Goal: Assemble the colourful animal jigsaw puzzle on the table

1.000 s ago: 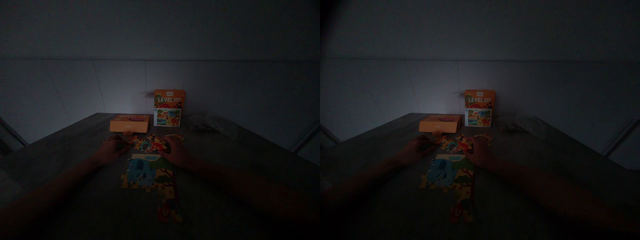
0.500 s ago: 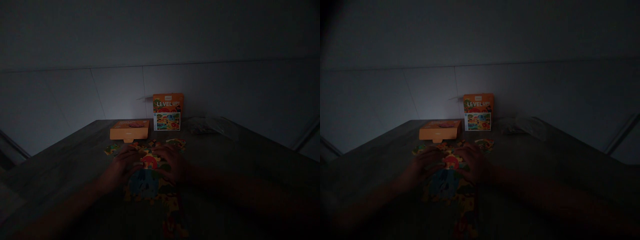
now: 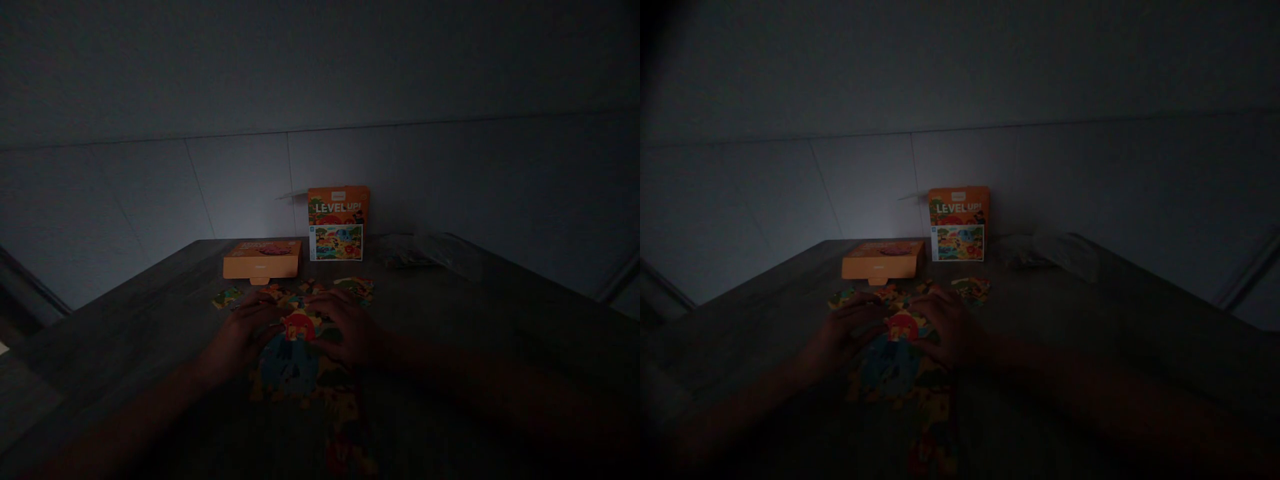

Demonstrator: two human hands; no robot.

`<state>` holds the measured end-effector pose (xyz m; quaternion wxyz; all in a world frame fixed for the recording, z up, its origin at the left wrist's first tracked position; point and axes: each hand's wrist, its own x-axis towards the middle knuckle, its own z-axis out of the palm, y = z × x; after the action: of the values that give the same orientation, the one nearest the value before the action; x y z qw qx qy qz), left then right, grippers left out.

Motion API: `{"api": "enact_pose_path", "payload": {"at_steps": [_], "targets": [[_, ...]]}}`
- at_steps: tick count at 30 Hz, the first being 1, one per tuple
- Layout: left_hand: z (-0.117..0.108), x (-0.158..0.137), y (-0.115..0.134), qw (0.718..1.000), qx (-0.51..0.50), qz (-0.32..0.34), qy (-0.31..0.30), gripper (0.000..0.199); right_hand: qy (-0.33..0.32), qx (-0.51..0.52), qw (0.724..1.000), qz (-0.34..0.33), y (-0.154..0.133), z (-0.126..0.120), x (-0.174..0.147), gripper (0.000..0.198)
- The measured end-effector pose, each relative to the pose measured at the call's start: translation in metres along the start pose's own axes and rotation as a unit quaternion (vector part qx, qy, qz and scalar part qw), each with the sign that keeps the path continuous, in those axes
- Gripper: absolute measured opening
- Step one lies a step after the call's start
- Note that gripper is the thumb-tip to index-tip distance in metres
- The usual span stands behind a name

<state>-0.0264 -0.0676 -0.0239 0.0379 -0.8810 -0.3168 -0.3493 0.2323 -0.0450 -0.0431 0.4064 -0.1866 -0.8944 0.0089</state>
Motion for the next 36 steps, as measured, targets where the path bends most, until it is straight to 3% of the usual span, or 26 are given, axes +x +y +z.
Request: {"api": "enact_pose_path", "payload": {"at_steps": [10, 28, 36], "targets": [[0.000, 0.001, 0.001, 1.000, -0.009, -0.016, -0.025, 0.018, -0.004, -0.023, 1.000, 0.002, 0.000, 0.000, 0.000, 0.050], [0.004, 0.000, -0.003, 0.998, -0.044, -0.035, -0.017, 0.011, -0.008, -0.024, 1.000, 0.001, -0.001, 0.000, -0.001, 0.047], [-0.003, -0.001, -0.012, 0.997, -0.034, 0.005, -0.074, 0.012, -0.035, -0.056, 0.998, -0.024, -0.002, 0.003, -0.002, 0.049]]}}
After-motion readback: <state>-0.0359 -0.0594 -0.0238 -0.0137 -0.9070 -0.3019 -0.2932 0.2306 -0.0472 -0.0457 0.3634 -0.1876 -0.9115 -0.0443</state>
